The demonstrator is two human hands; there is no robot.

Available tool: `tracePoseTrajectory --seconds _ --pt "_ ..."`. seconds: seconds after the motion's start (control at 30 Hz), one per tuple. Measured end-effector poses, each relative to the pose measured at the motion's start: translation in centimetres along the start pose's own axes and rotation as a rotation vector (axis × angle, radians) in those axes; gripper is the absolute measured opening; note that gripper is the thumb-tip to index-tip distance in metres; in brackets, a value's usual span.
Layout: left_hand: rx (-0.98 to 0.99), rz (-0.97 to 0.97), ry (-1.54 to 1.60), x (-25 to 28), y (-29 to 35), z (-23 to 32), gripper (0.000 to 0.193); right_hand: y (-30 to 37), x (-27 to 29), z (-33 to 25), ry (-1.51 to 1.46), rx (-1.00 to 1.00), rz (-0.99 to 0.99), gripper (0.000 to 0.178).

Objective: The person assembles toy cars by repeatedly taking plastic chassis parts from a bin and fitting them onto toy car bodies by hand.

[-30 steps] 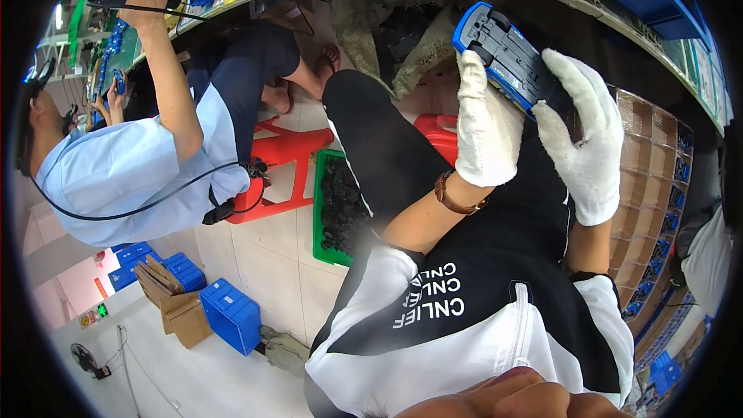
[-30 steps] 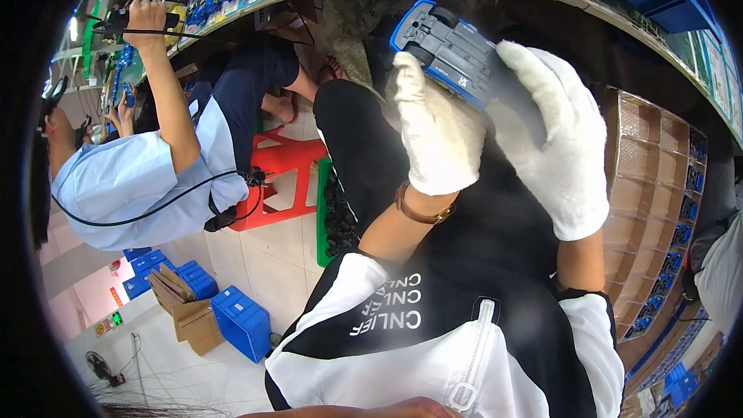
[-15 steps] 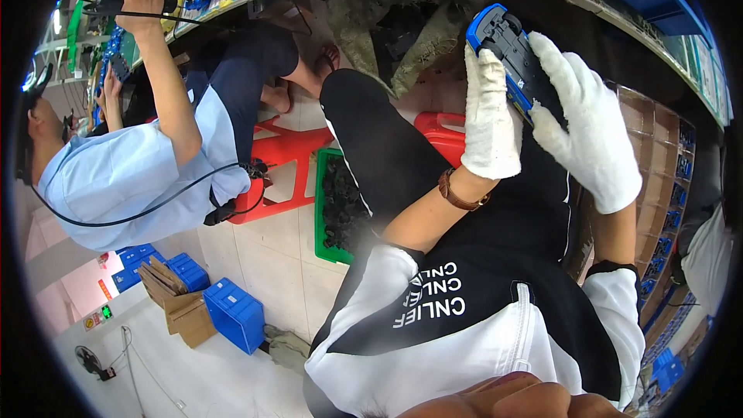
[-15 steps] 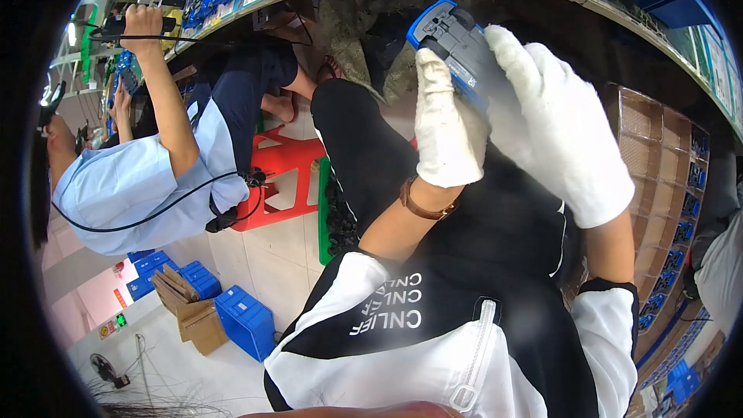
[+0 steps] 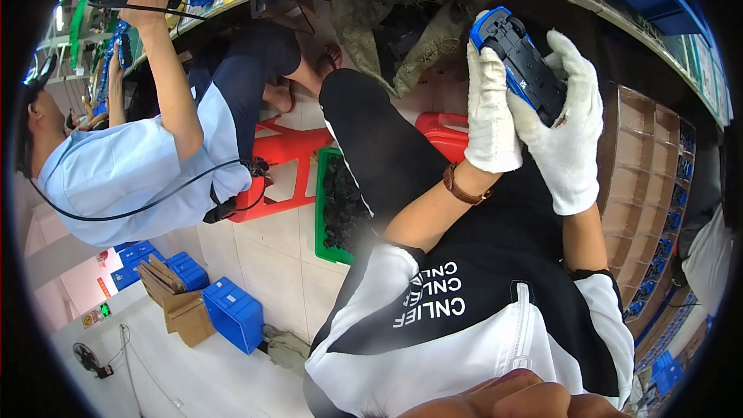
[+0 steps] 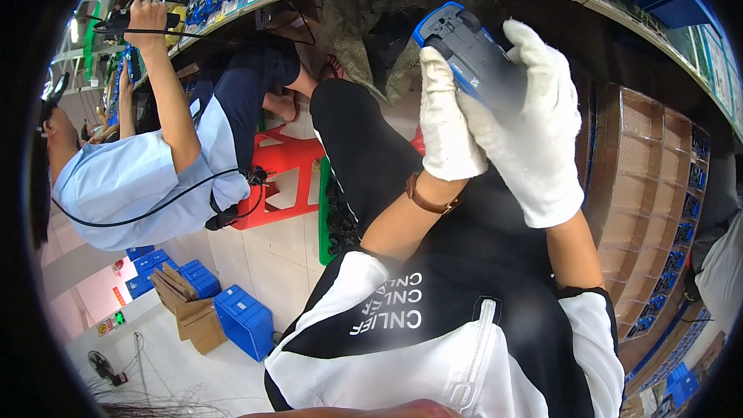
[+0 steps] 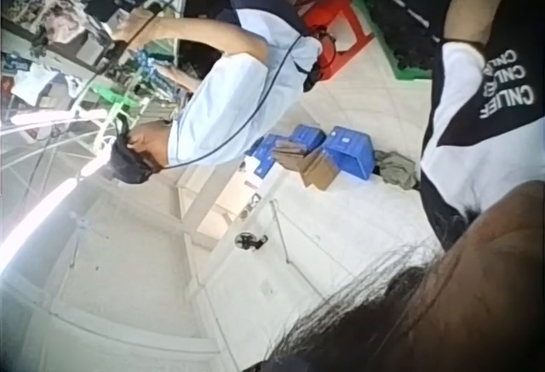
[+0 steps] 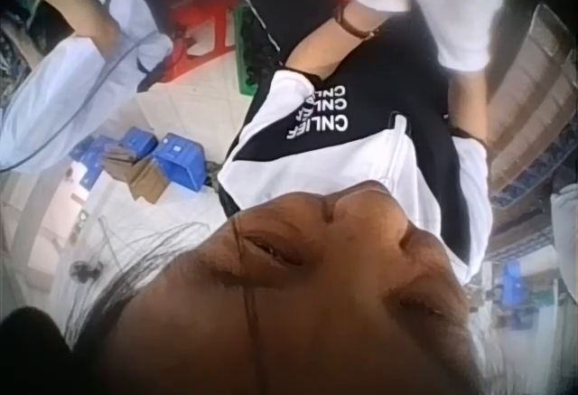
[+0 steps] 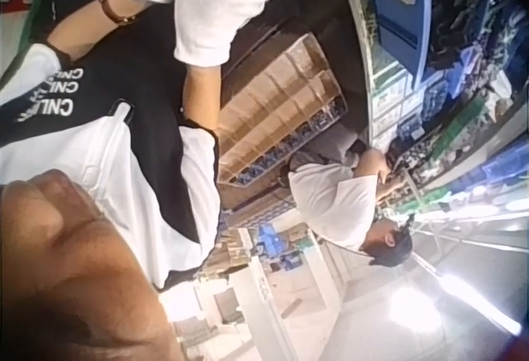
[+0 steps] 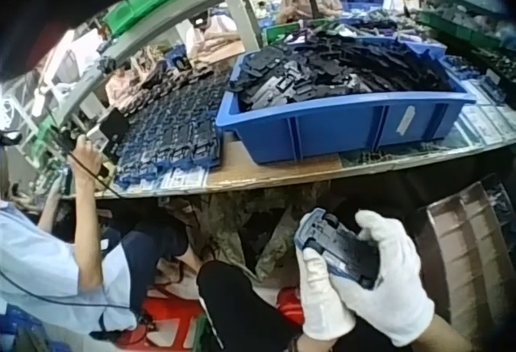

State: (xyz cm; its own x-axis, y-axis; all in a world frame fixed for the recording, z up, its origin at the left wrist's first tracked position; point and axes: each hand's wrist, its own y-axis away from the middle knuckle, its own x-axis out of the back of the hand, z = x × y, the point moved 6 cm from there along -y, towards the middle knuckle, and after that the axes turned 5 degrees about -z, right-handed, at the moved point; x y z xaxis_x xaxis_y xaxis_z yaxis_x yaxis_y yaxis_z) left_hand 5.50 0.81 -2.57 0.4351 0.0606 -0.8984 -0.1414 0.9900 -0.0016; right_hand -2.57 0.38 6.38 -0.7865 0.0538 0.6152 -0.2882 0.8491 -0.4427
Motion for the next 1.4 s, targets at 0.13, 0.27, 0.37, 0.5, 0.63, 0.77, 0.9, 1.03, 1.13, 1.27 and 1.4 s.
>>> tracePoseTrajectory --seconds 0.13,0.27,0.37,0.5,0.63,0.77,0.9,1.03,1.13,1.27,1.4 --pt "-0.043 0.018 -0.034 1.0 -0.2 -0.4 0.056 -0.1 0.1 0.3 0.118 -0.006 -0.152 0.052" --pt "-0.057 0.075 0.036 0.9 -0.4 0.3 0.056 -0.3 0.7 1.0 -0.124 0.083 -0.242 0.036" --pt "-0.039 0.153 0.06 0.6 -0.4 1.4 0.066 1.0 2.6 2.3 -0.442 -0.157 -0.084 0.023" --pt "-0.092 0.201 0.049 0.1 -0.2 2.2 0.07 2.5 3.2 1.6 -0.244 -0.107 -0.11 0.032" --pt "-0.024 0.172 0.093 0.0 0.0 2.1 0.08 3.1 2.7 -0.2 -0.017 -0.013 -0.165 0.051" --pt "-0.078 0.233 -0.089 -0.5 0.4 2.8 0.08 3.6 2.0 0.1 0.082 -0.047 -0.157 0.051" --pt "-0.05 0.294 -0.015 -0.4 0.4 2.9 0.078 3.8 2.0 0.3 0.09 -0.016 -0.166 0.049" --pt "0.181 0.207 0.114 -0.2 0.0 1.6 0.073 3.4 2.8 1.4 0.177 0.216 -0.235 0.051" --pt "0.21 0.257 -0.073 0.3 0.1 0.9 0.074 2.2 3.2 0.4 0.309 0.325 -0.343 0.062" --pt "0.287 0.23 -0.028 0.5 0.2 0.3 0.071 2.4 2.2 0.8 0.342 0.444 -0.507 0.069" --pt "0.251 0.182 -0.037 0.6 0.0 0.1 0.075 2.2 2.4 0.3 0.308 0.525 -0.505 0.064"
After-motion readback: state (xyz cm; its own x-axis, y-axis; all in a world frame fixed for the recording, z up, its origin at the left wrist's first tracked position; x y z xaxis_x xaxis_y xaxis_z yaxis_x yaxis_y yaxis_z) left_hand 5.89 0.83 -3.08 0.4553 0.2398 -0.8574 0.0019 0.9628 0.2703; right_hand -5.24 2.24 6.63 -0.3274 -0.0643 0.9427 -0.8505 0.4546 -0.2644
